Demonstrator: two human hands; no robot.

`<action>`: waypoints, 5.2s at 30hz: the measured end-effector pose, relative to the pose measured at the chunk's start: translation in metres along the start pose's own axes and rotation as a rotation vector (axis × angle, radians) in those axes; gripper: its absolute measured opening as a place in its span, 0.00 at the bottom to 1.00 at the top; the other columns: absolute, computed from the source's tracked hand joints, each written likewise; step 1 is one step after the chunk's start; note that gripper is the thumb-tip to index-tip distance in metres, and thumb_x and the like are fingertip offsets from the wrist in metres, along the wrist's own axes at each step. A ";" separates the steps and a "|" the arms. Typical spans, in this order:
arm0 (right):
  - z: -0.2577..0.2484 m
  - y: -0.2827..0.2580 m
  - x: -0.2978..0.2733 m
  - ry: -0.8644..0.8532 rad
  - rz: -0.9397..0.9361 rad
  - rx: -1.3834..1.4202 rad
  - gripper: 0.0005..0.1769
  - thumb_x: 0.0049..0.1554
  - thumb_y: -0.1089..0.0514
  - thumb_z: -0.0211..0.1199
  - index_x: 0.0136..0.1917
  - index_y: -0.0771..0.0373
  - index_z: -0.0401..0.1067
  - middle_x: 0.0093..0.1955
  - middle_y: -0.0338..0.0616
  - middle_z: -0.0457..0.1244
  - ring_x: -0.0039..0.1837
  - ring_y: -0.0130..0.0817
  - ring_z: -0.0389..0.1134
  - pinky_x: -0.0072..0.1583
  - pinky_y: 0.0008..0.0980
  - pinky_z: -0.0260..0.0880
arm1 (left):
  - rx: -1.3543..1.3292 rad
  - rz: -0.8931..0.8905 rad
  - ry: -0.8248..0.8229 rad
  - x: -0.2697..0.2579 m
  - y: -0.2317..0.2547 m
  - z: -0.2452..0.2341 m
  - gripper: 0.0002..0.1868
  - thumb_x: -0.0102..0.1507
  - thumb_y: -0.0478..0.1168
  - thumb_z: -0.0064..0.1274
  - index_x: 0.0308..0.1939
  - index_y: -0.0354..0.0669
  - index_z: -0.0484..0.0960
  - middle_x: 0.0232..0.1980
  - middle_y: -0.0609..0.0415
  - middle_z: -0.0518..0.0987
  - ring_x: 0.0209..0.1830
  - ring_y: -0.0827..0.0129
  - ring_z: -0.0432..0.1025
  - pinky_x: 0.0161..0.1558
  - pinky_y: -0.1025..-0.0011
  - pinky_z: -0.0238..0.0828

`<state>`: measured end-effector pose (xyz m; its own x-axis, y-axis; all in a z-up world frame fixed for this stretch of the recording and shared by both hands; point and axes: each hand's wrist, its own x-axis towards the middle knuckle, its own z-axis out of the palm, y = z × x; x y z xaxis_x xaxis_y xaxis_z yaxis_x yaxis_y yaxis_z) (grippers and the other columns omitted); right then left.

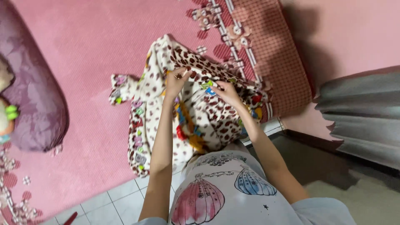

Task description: Folding a leopard-print blanket with a bear illustration on a bed.

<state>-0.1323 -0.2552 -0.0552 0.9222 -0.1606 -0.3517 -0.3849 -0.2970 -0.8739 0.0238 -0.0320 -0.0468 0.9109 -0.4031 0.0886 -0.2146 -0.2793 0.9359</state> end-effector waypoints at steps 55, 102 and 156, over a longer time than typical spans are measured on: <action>0.032 -0.163 -0.052 -0.088 -0.345 0.138 0.08 0.60 0.63 0.69 0.52 0.65 0.74 0.51 0.43 0.69 0.52 0.25 0.72 0.55 0.25 0.77 | -0.093 0.004 -0.182 -0.095 0.111 -0.081 0.15 0.75 0.40 0.50 0.59 0.34 0.83 0.58 0.48 0.82 0.57 0.68 0.76 0.61 0.65 0.68; 0.072 -0.069 -0.091 0.120 -0.462 -0.527 0.21 0.58 0.45 0.73 0.43 0.67 0.81 0.43 0.42 0.68 0.43 0.37 0.71 0.53 0.42 0.71 | 0.124 -0.007 0.107 -0.106 0.070 -0.098 0.16 0.72 0.41 0.52 0.59 0.36 0.83 0.61 0.41 0.83 0.63 0.52 0.75 0.67 0.51 0.65; 0.109 -0.109 -0.049 -0.042 -0.654 -0.229 0.10 0.67 0.65 0.57 0.58 0.61 0.58 0.43 0.54 0.69 0.54 0.39 0.73 0.49 0.30 0.71 | -0.006 -0.033 -0.379 -0.113 0.032 -0.095 0.12 0.63 0.40 0.47 0.36 0.36 0.83 0.46 0.45 0.83 0.54 0.56 0.73 0.76 0.52 0.46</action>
<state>-0.1315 -0.1122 0.0207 0.9662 0.1541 0.2068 0.2571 -0.5123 -0.8194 -0.0521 0.0871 0.0050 0.7220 -0.6880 -0.0730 -0.1846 -0.2932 0.9381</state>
